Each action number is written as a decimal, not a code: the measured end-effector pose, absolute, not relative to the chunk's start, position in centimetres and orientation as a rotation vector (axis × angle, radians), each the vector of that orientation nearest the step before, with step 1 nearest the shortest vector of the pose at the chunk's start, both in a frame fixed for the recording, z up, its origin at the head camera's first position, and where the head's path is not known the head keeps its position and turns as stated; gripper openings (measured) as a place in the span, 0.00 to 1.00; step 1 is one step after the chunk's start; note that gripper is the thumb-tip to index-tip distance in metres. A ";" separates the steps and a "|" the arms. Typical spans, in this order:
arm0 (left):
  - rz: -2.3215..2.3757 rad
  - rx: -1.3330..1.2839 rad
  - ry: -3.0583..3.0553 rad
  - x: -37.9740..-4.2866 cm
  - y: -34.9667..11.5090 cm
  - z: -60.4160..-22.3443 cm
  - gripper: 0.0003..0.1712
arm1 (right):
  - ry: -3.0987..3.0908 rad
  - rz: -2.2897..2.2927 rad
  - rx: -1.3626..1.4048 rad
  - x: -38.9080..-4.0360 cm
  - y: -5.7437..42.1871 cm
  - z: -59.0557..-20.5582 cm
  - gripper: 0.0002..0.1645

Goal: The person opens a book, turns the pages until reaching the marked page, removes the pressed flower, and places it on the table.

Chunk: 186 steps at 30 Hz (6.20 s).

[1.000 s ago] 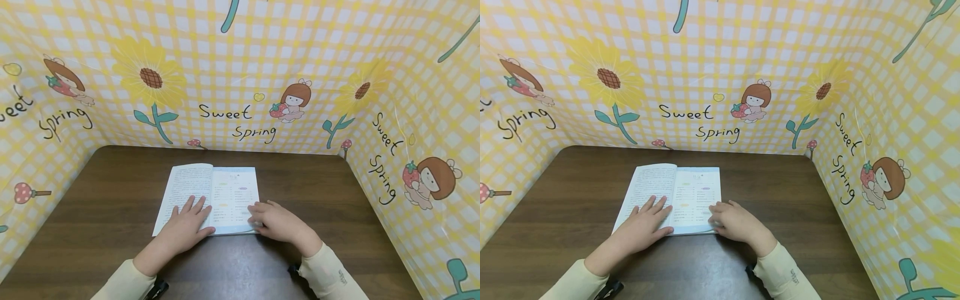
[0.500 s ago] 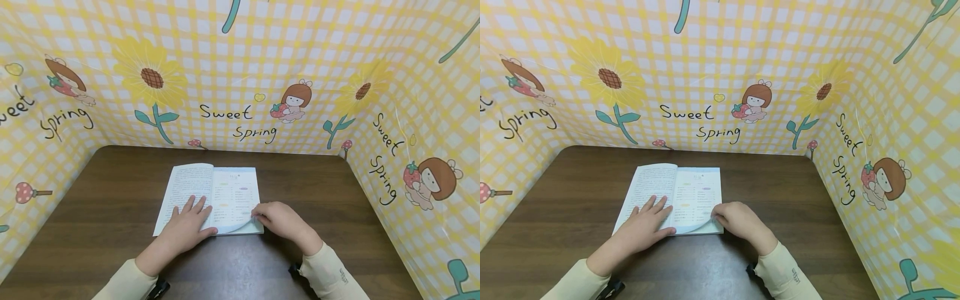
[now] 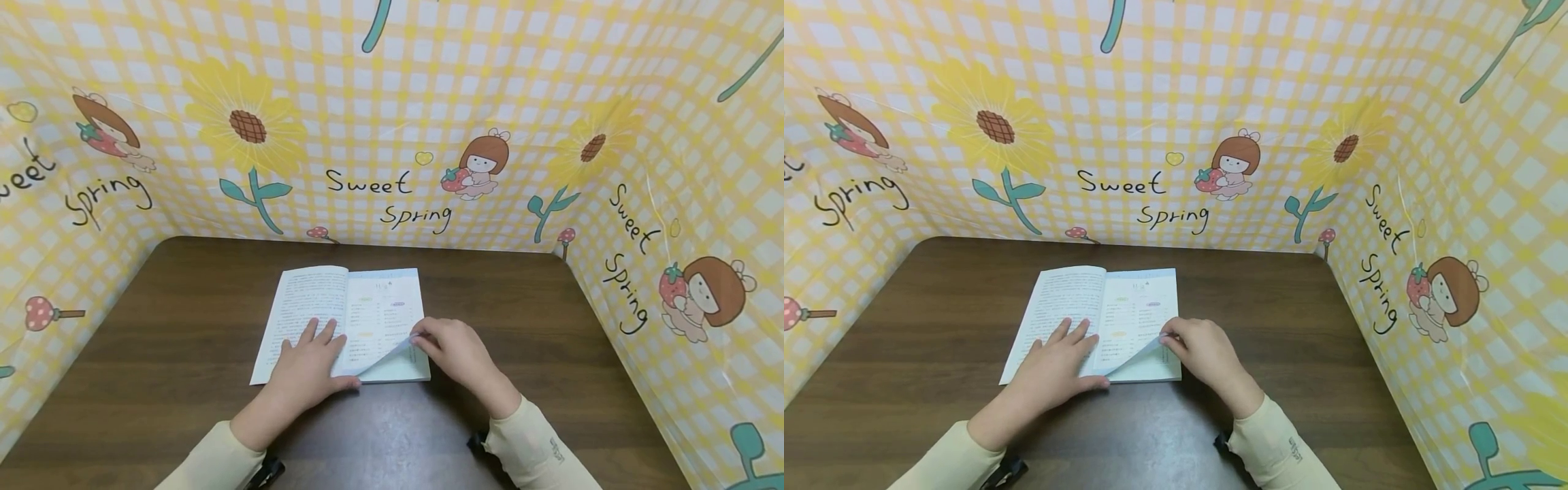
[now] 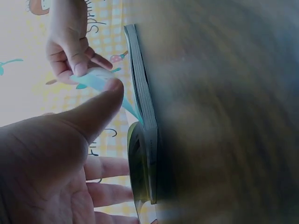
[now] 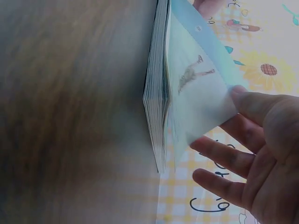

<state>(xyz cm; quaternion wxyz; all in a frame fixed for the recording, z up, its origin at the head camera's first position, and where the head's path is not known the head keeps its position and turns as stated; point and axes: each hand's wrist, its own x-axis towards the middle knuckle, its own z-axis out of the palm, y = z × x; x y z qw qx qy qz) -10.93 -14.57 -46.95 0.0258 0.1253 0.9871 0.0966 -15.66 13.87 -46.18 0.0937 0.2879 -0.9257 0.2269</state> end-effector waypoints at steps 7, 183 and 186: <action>0.304 0.339 3.075 -11.1 -14.2 -47.0 0.42 | -2.696 0.723 0.823 -15.5 13.8 -45.8 0.04; 0.278 0.576 2.992 -11.2 -16.0 -47.3 0.43 | -2.848 0.568 1.196 -16.2 14.9 -46.7 0.08; 0.288 0.565 3.000 -11.1 -15.9 -47.2 0.43 | -2.866 0.598 1.116 -16.2 14.7 -46.7 0.07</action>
